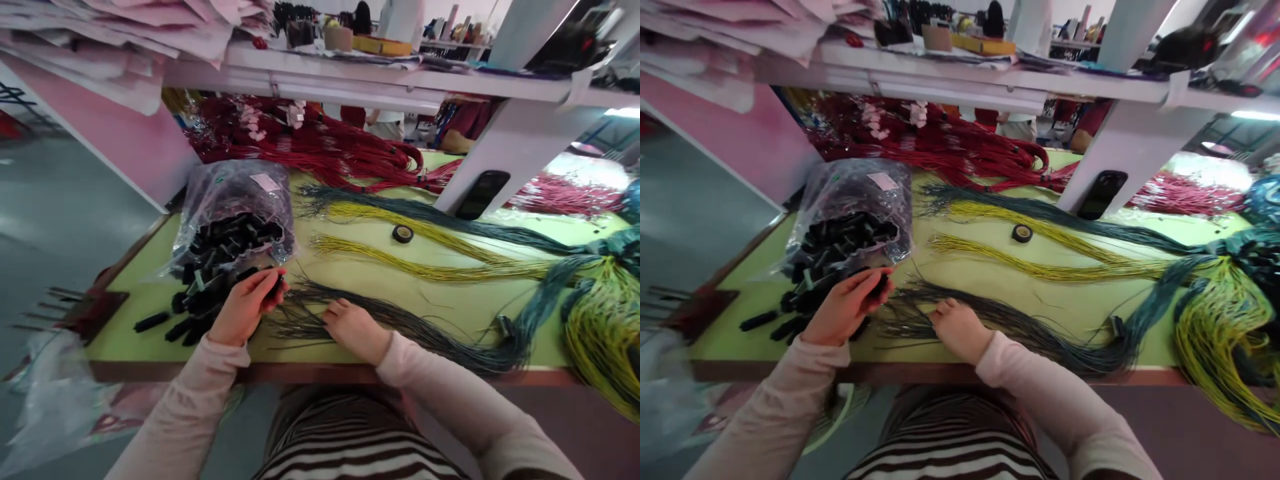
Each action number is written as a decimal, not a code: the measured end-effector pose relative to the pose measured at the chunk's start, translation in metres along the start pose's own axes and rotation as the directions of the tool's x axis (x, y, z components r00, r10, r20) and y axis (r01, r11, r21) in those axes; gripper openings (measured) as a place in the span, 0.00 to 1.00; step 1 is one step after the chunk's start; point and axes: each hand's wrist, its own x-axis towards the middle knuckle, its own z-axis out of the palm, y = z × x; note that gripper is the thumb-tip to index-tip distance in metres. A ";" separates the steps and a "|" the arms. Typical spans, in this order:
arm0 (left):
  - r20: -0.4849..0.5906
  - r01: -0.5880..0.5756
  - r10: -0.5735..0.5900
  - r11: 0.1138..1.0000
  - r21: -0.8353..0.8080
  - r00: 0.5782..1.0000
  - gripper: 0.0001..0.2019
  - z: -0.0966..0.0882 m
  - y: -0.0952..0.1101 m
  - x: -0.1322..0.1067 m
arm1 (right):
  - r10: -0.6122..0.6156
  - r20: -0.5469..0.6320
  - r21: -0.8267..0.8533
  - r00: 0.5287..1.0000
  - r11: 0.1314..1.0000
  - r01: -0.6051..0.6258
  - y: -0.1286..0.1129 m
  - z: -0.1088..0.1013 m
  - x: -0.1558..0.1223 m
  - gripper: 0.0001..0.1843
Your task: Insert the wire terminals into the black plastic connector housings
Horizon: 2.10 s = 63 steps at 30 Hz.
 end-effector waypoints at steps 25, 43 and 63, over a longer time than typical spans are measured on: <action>0.131 0.196 -0.154 0.881 -0.431 0.979 0.13 0.013 -0.027 -0.048 | 0.329 -0.367 0.848 0.870 0.502 0.168 -0.005 -0.041 0.037 0.10; -0.035 0.030 -0.053 0.879 -0.475 0.998 0.15 0.053 -0.028 -0.041 | 0.372 -0.106 0.993 0.922 0.079 0.082 -0.011 -0.015 0.009 0.12; 0.070 0.069 -0.043 0.897 -0.437 0.997 0.20 0.048 -0.017 -0.055 | 0.316 -0.321 0.789 0.893 0.610 0.068 -0.017 -0.048 -0.005 0.06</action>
